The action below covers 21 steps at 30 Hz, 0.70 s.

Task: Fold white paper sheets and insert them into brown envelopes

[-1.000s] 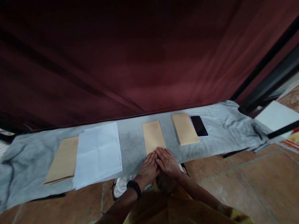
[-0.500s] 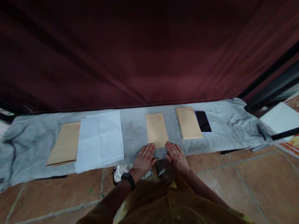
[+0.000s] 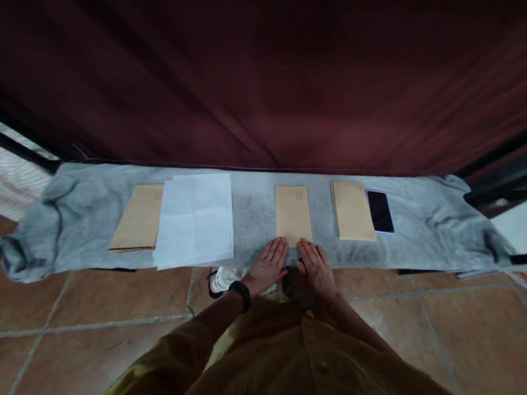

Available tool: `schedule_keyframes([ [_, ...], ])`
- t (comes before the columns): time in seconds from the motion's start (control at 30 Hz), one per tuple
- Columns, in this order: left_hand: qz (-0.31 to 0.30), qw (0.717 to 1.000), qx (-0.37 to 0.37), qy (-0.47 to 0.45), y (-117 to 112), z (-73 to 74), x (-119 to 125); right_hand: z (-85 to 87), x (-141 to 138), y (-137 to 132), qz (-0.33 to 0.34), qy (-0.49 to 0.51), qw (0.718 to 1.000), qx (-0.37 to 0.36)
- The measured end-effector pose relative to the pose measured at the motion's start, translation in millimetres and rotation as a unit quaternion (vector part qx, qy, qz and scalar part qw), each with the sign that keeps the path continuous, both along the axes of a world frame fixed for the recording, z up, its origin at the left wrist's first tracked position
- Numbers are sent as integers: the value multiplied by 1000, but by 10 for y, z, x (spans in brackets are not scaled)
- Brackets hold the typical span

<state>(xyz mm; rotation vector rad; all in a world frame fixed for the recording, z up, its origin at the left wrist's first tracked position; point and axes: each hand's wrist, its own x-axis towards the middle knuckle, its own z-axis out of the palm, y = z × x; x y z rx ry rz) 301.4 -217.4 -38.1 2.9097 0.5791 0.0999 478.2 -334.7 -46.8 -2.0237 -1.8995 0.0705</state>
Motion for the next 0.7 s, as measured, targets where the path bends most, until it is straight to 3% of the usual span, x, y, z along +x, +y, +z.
schedule_keyframes([
  [0.37,-12,1000,1,-2,36,-2,35,66,117,-49,-30,9,999,20],
  [0.7,-38,996,48,-61,157,-29,117,198,186,534,22,20,1000,-4],
])
